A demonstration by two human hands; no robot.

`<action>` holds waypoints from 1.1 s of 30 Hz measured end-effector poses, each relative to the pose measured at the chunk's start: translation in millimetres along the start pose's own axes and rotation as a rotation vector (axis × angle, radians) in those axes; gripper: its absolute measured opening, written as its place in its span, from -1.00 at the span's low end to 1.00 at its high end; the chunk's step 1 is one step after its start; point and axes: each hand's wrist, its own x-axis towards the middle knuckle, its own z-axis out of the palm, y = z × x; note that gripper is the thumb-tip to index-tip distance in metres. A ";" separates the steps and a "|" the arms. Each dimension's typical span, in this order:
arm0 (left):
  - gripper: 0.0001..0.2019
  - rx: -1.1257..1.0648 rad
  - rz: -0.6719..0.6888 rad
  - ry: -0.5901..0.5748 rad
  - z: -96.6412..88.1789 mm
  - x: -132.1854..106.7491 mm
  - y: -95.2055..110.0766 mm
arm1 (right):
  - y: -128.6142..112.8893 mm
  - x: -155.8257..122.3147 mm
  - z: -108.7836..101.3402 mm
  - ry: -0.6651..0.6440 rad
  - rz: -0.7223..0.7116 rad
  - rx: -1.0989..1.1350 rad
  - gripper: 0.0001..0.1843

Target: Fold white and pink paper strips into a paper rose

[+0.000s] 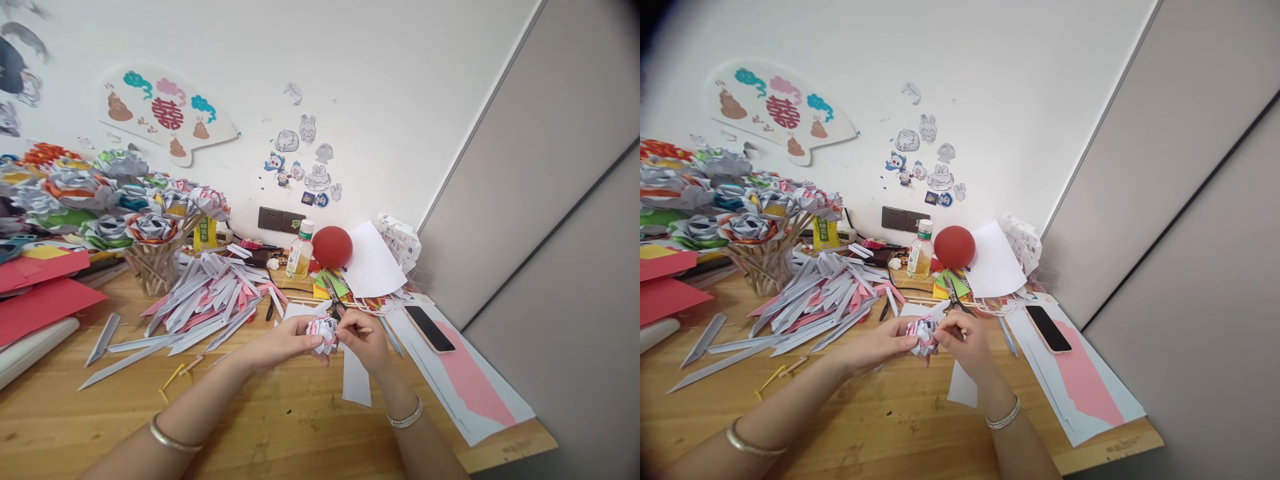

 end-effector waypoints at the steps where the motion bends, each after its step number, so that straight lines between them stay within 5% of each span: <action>1: -0.70 0.009 0.000 0.002 0.1 -0.2 0.2 | 0.4 0.2 -0.1 -0.007 0.017 0.015 -0.82; 11: -0.62 0.029 -0.001 0.014 -3.6 1.2 -2.6 | 1.3 1.7 -2.6 -0.143 0.090 0.136 -0.78; 17: -0.50 0.025 -0.017 0.059 -0.3 1.6 -0.8 | -1.1 3.9 -4.2 -0.031 0.120 0.195 -0.77; 33: -0.47 0.305 0.017 0.106 -3.9 3.4 -7.5 | -12.9 8.0 -11.6 -0.160 0.271 -0.060 -0.84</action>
